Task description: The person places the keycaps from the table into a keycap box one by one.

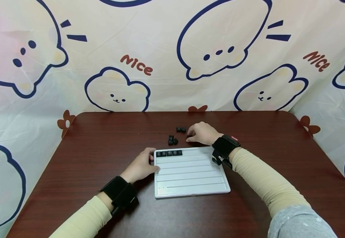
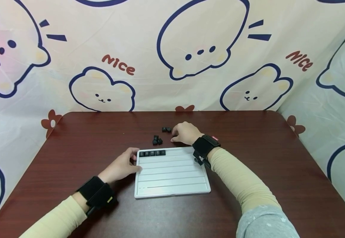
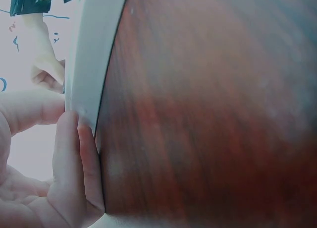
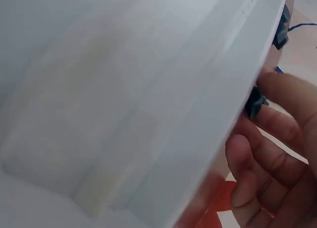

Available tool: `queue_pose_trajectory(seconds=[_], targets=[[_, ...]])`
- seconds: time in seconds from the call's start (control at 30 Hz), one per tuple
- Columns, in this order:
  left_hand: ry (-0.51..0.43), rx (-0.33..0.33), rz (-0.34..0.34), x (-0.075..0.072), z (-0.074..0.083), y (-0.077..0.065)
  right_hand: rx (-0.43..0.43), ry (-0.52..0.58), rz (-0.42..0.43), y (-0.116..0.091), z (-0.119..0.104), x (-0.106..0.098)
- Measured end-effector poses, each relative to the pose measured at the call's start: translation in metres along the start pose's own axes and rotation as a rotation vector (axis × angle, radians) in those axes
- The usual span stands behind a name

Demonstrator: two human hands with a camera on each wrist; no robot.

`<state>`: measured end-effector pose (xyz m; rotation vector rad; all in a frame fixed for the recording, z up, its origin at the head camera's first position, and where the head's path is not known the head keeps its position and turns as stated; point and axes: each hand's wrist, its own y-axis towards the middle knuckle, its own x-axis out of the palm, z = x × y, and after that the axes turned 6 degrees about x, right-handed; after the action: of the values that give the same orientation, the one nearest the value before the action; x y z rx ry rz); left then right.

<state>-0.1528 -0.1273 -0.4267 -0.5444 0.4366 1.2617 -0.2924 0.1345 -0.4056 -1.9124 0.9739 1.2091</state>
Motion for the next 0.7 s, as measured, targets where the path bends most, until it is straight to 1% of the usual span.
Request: queue_pose_trajectory(seconds=[0.13, 0.3, 0.4, 0.57, 0.7], targets=[[-0.006, -0.006, -0.004, 0.001, 0.000, 0.000, -0.024, 0.037, -0.010, 0.001, 0.004, -0.006], [-0.013, -0.010, 0.000, 0.000, 0.001, -0.001, -0.108, 0.062, -0.079, 0.004, 0.007, -0.010], [-0.009, -0.012, 0.001, 0.001, 0.001, -0.001, -0.137, 0.063, -0.113, 0.005, 0.005, -0.012], [-0.005, -0.009, -0.003, 0.001, 0.001, -0.001, -0.141, 0.049, -0.123, 0.004, 0.002, -0.012], [-0.010, -0.017, -0.006, 0.000, 0.000, 0.000, -0.103, 0.023, -0.109, 0.005, 0.003, -0.010]])
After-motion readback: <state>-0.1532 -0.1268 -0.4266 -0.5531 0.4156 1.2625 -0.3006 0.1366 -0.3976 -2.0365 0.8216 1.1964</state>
